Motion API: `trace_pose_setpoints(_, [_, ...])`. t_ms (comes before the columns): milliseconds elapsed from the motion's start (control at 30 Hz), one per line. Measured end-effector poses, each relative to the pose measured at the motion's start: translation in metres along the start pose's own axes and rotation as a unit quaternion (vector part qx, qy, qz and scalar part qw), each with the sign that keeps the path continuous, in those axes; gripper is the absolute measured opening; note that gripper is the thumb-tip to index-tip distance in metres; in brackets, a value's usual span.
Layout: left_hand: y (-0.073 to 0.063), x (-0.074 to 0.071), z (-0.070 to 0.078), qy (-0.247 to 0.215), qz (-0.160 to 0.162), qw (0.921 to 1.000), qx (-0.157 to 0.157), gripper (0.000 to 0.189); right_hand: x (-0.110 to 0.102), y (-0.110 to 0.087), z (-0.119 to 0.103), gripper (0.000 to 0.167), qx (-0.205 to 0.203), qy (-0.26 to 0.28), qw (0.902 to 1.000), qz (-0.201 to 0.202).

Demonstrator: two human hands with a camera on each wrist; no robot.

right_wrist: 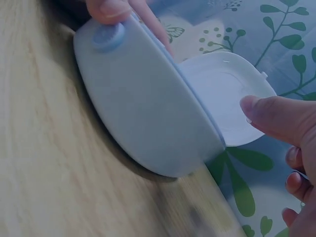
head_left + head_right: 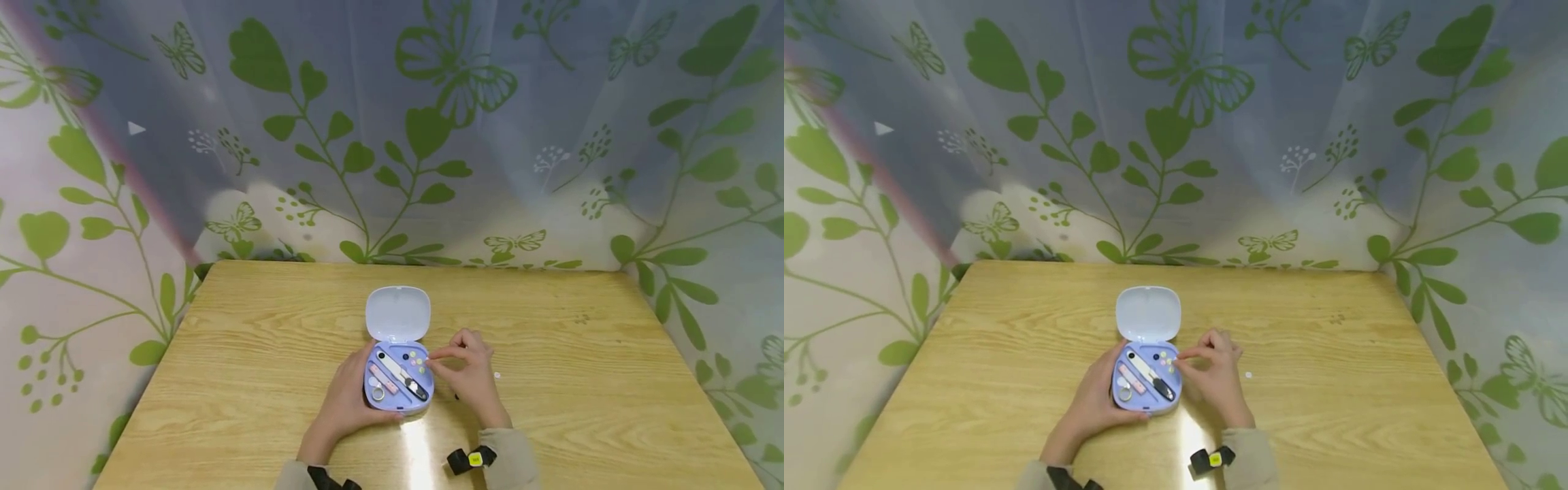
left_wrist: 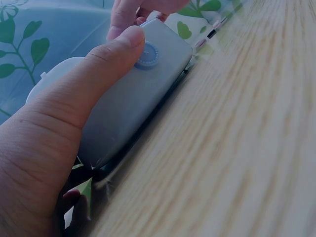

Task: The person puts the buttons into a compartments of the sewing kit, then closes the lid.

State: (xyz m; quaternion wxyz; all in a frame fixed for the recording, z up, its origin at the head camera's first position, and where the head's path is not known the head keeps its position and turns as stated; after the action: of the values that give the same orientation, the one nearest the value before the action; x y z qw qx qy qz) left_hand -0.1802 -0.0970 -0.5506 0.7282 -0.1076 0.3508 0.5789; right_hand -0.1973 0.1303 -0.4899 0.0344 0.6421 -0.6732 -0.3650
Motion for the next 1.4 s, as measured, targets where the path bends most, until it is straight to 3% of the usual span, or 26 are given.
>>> trace_pose_setpoints(233, [0.000,0.000,0.001,0.005,0.005,1.0000,0.005,0.137,0.006,-0.005,-0.001,0.019,0.010,0.004,0.9996,-0.024])
trace_pose_setpoints(633, [0.000,-0.001,0.000,0.000,0.003,1.0000,0.000,0.137,0.011,-0.009,-0.002,0.017,0.074,-0.038,0.9906,-0.108])
trace_pose_setpoints(967, [-0.002,-0.002,0.002,0.005,0.005,1.0000,0.005,0.137,0.012,-0.006,-0.005,0.018,0.119,-0.090,0.9808,-0.126])
trace_pose_setpoints(1233, [-0.002,-0.002,0.002,0.002,0.005,1.0000,0.005,0.137,0.015,-0.001,-0.011,0.020,0.098,-0.129,0.9772,-0.138])
trace_pose_setpoints(1400, [-0.002,-0.001,0.003,0.003,-0.001,1.0000,0.002,0.137,0.016,-0.001,-0.008,0.020,0.112,-0.133,0.9752,-0.137])
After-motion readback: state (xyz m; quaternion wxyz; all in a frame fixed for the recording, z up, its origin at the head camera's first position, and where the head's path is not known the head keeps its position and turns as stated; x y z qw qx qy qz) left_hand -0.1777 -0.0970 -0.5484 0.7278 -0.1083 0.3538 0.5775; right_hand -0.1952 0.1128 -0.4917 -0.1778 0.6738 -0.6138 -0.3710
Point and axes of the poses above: each hand's wrist, its own y-axis towards the middle knuckle, its own x-axis out of the palm, z = x × y, the point moved 6 cm from there along y, towards the middle knuckle, and after that the axes turned 2 degrees about x, right-handed, at the moved point
